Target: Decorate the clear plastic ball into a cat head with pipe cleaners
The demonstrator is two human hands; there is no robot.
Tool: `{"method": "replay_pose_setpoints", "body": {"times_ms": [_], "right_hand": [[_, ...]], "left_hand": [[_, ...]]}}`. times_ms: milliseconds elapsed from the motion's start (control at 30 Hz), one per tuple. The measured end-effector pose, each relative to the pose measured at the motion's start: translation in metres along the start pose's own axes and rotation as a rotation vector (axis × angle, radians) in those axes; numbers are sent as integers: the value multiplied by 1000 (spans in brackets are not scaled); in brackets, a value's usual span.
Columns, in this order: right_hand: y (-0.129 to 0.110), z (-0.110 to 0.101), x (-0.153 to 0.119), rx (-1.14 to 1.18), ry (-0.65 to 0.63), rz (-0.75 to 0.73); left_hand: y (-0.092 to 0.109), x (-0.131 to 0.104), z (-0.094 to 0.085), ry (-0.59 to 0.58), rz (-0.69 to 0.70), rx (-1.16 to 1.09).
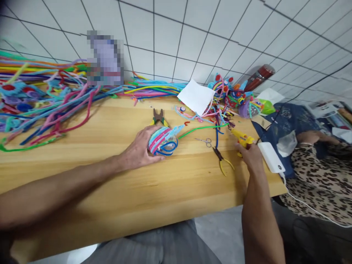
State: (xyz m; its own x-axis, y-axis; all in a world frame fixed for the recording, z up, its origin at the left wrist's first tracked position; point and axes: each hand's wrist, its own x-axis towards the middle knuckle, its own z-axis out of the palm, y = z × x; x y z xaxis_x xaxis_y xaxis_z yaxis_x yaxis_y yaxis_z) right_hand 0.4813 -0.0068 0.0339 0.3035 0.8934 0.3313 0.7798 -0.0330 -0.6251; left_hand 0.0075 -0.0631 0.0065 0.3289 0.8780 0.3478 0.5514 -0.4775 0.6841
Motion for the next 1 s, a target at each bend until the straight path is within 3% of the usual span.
{"method": "replay_pose_setpoints", "body": {"times_ms": [133,233,400,533,800,1000], "right_hand": [[-14,2,12,-5,-89,155],[-44,2,4,78,-130,157],[-111,0,-39,315,-252,-112],[-142,8,-64,340,-415,-342],[-162,31,-84,261,-600,-735],[-157,34,-88,207,-615,-788]], "left_hand": [[1,-1,-1,39,-26,-3],[2,1,-2,65,-92,16],[2,7,-3,75,-153,54],[-2,8,-1,96,-128,51],[-11,8,5,138,-70,-45],[-11,6,4,122,-61,-50]]}}
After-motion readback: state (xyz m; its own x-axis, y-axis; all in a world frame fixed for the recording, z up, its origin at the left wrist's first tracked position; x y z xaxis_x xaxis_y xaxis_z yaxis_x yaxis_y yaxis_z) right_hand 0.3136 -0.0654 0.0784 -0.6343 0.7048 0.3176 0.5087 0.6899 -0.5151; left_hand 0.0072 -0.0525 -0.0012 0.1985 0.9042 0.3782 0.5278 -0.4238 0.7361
